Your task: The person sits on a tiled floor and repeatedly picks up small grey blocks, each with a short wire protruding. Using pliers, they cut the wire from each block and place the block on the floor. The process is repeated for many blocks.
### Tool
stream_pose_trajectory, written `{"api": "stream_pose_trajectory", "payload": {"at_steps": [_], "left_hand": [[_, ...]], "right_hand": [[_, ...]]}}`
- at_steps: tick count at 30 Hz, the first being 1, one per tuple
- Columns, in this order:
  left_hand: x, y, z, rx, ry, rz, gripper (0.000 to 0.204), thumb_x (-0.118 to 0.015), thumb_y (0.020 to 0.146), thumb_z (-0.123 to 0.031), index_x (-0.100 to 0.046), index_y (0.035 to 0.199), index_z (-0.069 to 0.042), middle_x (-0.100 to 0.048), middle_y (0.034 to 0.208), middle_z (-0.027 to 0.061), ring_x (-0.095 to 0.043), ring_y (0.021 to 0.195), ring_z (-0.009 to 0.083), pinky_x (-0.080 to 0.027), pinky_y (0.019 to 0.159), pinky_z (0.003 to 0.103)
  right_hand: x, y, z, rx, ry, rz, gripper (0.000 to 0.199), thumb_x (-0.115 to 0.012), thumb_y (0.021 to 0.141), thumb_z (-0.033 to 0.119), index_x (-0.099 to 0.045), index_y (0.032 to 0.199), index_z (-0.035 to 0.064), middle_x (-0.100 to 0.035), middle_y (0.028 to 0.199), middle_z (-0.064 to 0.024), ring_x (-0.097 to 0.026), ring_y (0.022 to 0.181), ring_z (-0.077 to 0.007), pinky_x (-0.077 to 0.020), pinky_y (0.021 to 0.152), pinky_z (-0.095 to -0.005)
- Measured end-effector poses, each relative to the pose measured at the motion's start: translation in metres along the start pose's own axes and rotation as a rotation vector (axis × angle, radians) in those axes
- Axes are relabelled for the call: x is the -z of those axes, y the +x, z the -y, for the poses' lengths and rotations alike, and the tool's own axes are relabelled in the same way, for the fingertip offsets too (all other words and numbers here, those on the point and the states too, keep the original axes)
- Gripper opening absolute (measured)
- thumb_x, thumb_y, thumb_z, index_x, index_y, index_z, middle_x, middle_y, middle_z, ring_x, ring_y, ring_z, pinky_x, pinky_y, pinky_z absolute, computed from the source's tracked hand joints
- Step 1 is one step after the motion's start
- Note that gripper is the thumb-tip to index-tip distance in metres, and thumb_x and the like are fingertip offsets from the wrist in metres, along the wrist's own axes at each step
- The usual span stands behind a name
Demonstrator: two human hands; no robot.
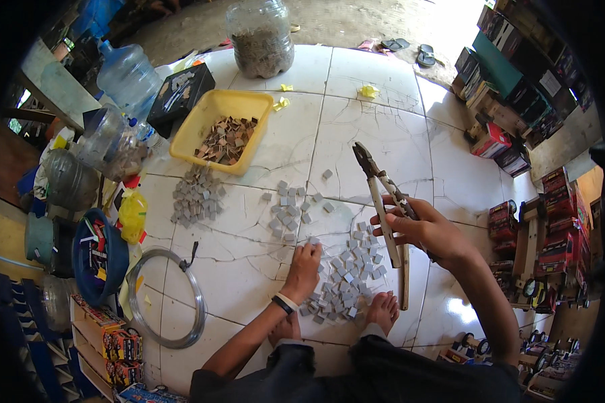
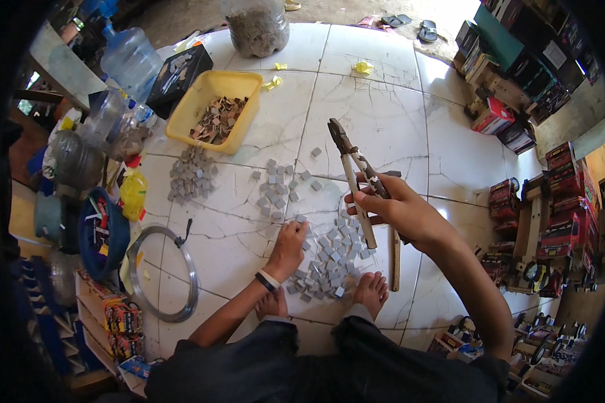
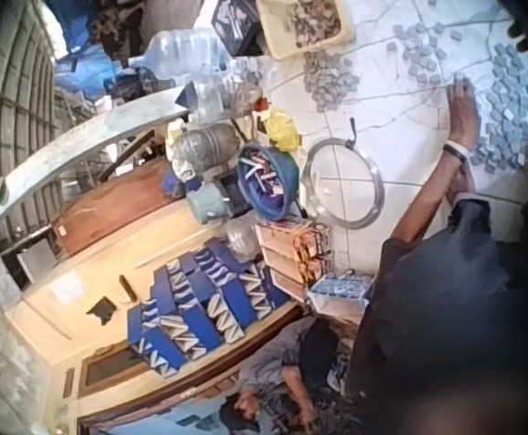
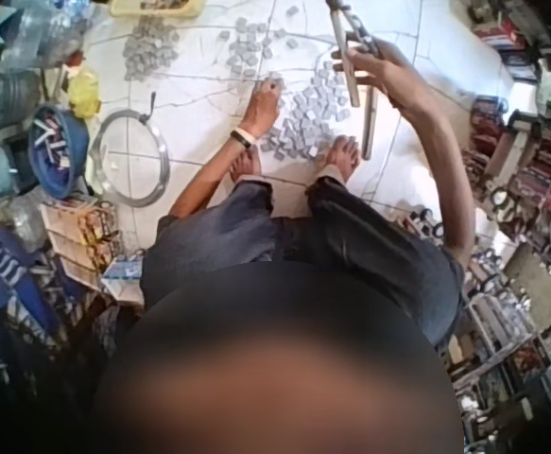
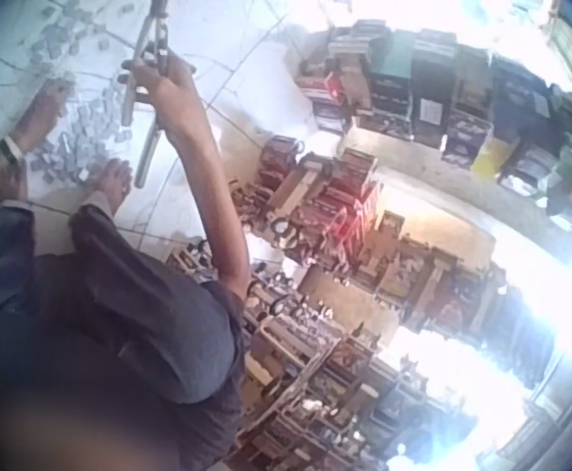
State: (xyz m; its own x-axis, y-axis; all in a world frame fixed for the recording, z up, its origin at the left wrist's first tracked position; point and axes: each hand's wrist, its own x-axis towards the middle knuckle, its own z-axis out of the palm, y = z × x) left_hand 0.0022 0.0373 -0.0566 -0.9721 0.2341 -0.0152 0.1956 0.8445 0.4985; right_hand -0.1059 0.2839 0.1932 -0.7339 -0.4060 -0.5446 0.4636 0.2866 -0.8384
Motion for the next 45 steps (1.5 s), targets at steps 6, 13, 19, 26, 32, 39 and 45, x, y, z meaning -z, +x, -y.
{"api": "stream_pose_trajectory", "payload": {"at_steps": [6, 13, 19, 26, 32, 39, 45], "left_hand": [[0.010, -0.013, -0.011, 0.109, -0.224, -0.179, 0.045, -0.059, 0.086, 0.011, -0.067, 0.130, 0.004, -0.063, 0.105, 0.0193, -0.061, 0.102, 0.0390, -0.050, 0.094, 0.044], [0.147, 0.033, 0.036, 0.026, -0.184, -0.230, 0.017, -0.061, 0.093, 0.003, -0.074, 0.103, -0.003, -0.068, 0.097, 0.0189, -0.068, 0.092, 0.0400, -0.054, 0.080, 0.047], [0.345, 0.047, -0.014, -0.110, 0.065, -0.357, 0.015, -0.073, 0.096, -0.008, -0.078, 0.110, -0.006, -0.076, 0.095, 0.0115, -0.073, 0.084, 0.0166, -0.058, 0.076, 0.033], [0.369, -0.082, -0.153, -0.219, -0.146, -0.434, 0.020, -0.072, 0.096, -0.001, -0.077, 0.115, 0.000, -0.075, 0.099, 0.0073, -0.071, 0.089, 0.0095, -0.056, 0.081, 0.025], [0.369, -0.185, -0.199, -0.034, -0.228, -0.306, 0.026, -0.072, 0.083, 0.013, -0.076, 0.106, 0.000, -0.072, 0.097, 0.0086, -0.068, 0.089, 0.0137, -0.053, 0.078, 0.027], [0.361, -0.219, -0.194, 0.138, -0.736, -0.143, 0.019, -0.072, 0.088, 0.009, -0.074, 0.106, 0.002, -0.071, 0.103, 0.0094, -0.069, 0.096, 0.0153, -0.055, 0.084, 0.028], [0.376, -0.181, -0.177, 0.083, -0.347, -0.323, 0.025, -0.071, 0.088, 0.010, -0.073, 0.112, 0.003, -0.070, 0.110, 0.0085, -0.068, 0.101, 0.0145, -0.053, 0.086, 0.027]], "right_hand": [[0.019, 0.005, 0.004, 0.006, -0.190, -0.018, 0.066, -0.067, 0.105, 0.028, -0.043, 0.153, -0.0098, -0.068, 0.132, -0.0240, -0.069, 0.123, -0.0320, -0.0541, 0.106, -0.0458], [0.041, 0.025, 0.070, 0.176, -0.061, -0.005, 0.065, -0.069, 0.103, 0.036, -0.049, 0.147, -0.0086, -0.066, 0.136, -0.0262, -0.066, 0.130, -0.0348, -0.0601, 0.099, -0.0560], [0.020, 0.004, 0.074, 0.466, 0.007, 0.007, 0.060, -0.068, 0.104, 0.030, -0.048, 0.150, -0.0031, -0.064, 0.140, -0.0256, -0.064, 0.133, -0.0373, -0.0558, 0.109, -0.0587], [-0.082, -0.089, 0.031, 0.427, 0.294, 0.084, 0.066, -0.064, 0.104, 0.018, -0.036, 0.161, 0.0002, -0.066, 0.134, -0.0214, -0.068, 0.124, -0.0301, -0.0604, 0.100, -0.0506], [-0.123, -0.156, 0.020, 0.122, 0.358, 0.060, 0.058, -0.064, 0.107, 0.016, -0.043, 0.159, 0.0039, -0.069, 0.129, -0.0152, -0.067, 0.115, -0.0229, -0.0606, 0.093, -0.0399], [-0.115, -0.164, 0.066, 0.646, 0.381, 0.052, 0.062, -0.060, 0.111, 0.025, -0.035, 0.165, 0.0074, -0.064, 0.130, -0.0167, -0.065, 0.115, -0.0256, -0.0631, 0.090, -0.0452], [-0.067, -0.099, 0.079, 0.650, 0.161, 0.294, 0.064, -0.057, 0.112, 0.028, -0.030, 0.168, 0.0138, -0.069, 0.120, -0.0170, -0.071, 0.105, -0.0254, -0.0659, 0.087, -0.0471]]}}
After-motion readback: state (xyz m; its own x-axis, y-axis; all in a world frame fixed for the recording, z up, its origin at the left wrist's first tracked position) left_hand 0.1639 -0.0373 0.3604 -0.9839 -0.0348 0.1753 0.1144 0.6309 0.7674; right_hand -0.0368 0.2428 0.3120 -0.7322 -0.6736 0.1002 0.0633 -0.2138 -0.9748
